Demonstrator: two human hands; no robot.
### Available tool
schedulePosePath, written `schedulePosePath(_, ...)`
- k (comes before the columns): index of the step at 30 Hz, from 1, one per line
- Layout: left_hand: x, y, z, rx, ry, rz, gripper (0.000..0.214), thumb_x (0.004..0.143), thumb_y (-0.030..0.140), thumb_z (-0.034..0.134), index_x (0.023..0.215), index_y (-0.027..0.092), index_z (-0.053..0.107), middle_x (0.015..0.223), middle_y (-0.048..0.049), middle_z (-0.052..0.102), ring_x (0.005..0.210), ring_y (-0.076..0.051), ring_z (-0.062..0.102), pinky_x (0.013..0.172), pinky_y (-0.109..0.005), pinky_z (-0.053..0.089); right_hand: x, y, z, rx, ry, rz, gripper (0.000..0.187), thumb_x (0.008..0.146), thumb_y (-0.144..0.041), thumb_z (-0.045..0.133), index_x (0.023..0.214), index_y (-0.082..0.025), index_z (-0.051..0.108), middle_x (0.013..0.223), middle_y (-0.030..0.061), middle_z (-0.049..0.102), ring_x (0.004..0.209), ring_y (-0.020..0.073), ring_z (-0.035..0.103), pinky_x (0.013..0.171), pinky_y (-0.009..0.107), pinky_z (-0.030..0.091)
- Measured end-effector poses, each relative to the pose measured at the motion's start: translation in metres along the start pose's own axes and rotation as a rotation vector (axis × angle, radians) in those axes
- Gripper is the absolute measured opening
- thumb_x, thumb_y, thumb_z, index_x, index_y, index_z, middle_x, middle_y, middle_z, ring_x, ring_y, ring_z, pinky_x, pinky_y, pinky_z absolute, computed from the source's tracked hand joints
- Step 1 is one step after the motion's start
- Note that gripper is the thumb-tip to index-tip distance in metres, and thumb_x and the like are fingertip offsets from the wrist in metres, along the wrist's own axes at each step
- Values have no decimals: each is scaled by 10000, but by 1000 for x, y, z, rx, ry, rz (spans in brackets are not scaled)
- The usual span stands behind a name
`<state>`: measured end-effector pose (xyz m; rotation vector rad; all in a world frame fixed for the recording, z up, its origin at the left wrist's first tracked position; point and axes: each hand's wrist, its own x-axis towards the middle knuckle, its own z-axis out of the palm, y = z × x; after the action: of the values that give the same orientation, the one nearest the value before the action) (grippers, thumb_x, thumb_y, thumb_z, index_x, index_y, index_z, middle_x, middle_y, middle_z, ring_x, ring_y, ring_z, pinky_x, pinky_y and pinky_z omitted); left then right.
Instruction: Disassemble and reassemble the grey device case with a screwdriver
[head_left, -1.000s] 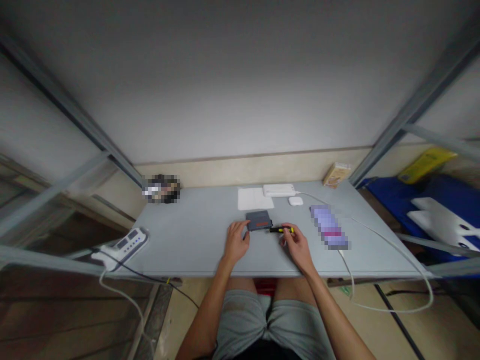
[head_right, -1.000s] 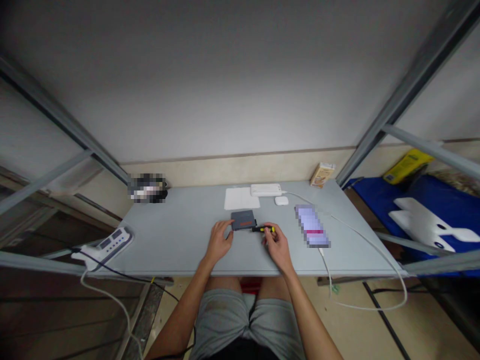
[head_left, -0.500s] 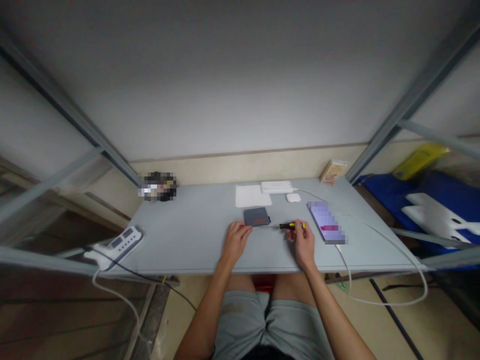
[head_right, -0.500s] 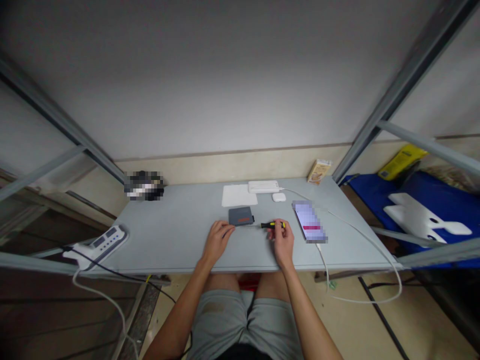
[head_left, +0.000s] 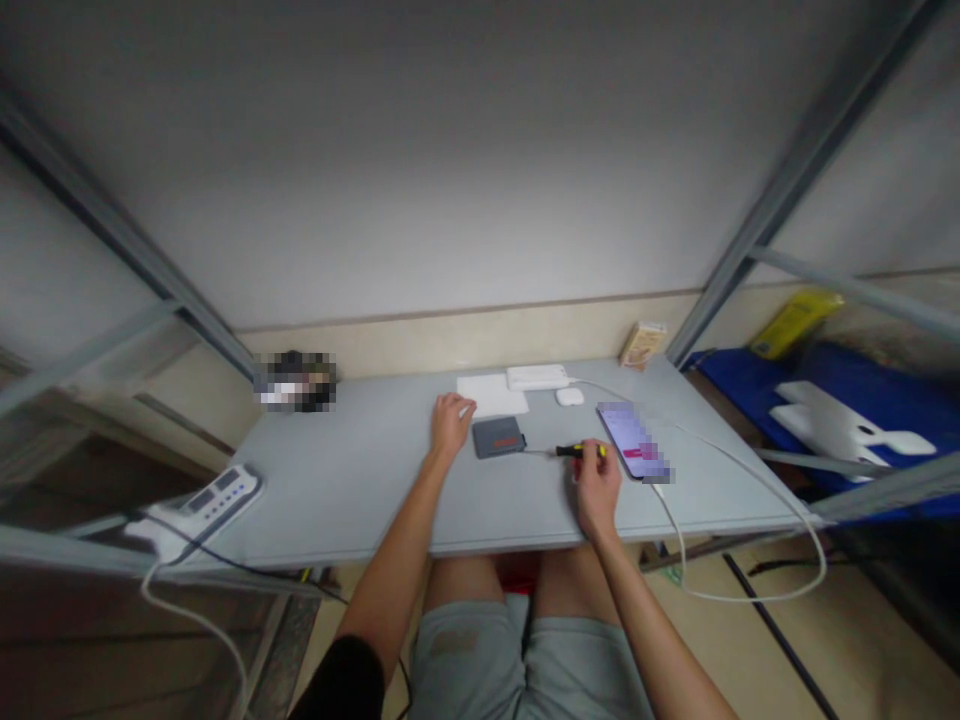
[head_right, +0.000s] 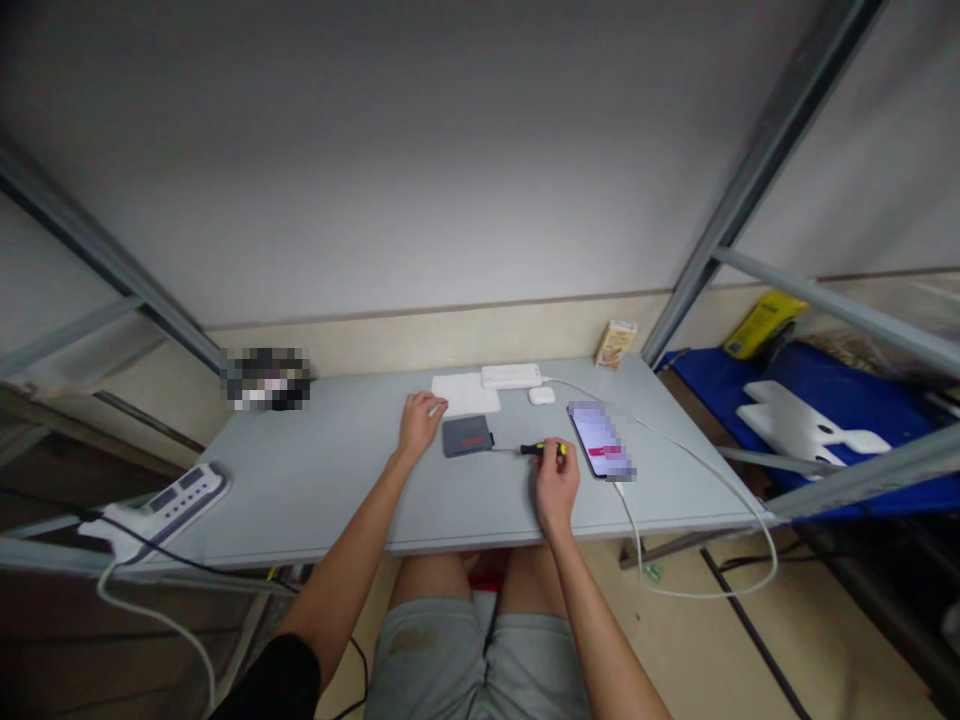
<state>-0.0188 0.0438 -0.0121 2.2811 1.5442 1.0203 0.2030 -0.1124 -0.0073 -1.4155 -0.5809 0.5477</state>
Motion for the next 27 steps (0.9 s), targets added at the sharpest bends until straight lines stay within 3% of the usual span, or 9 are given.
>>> schedulePosePath(8,-13,-11,10,10,35,72,162,950,272,619,1007,239,766,1073,-91,662,1048,-273,538,954,-422,457,0,0,0,29,-7,10,474,799,-664,624,893,-201,585,599,-62,514,514,118,463,496,248,365)
schedulePosePath(13,-19,1,4,-97,126,165,206,990,268,544,983,226,746,1019,-82,665,1026,-241,559,944,-402,477,-1,-1,-2,77,-5,4,489,807,-676,627,906,-198,585,584,-61,528,490,110,475,481,236,357)
schedulePosePath(16,-24,14,0,-185,112,253,193,989,256,540,985,221,729,981,-68,669,985,-216,583,925,-385,484,-3,-5,-2,116,-83,-2,485,837,-661,610,977,-197,589,624,-40,592,470,98,465,483,234,361)
schedulePosePath(20,-28,26,-2,-230,-1,351,182,949,281,620,1094,216,708,1043,-73,680,1042,-225,586,954,-402,483,-7,-12,-1,65,-262,-35,482,847,-613,636,1079,-191,611,625,-40,589,505,115,519,519,247,408)
schedulePosePath(27,-26,22,5,-309,-48,365,140,913,246,682,1040,236,739,1040,-65,691,1031,-224,591,960,-418,494,-9,-13,-1,-4,-374,-62,454,881,-561,616,1143,-190,616,606,-31,610,528,139,573,555,268,443)
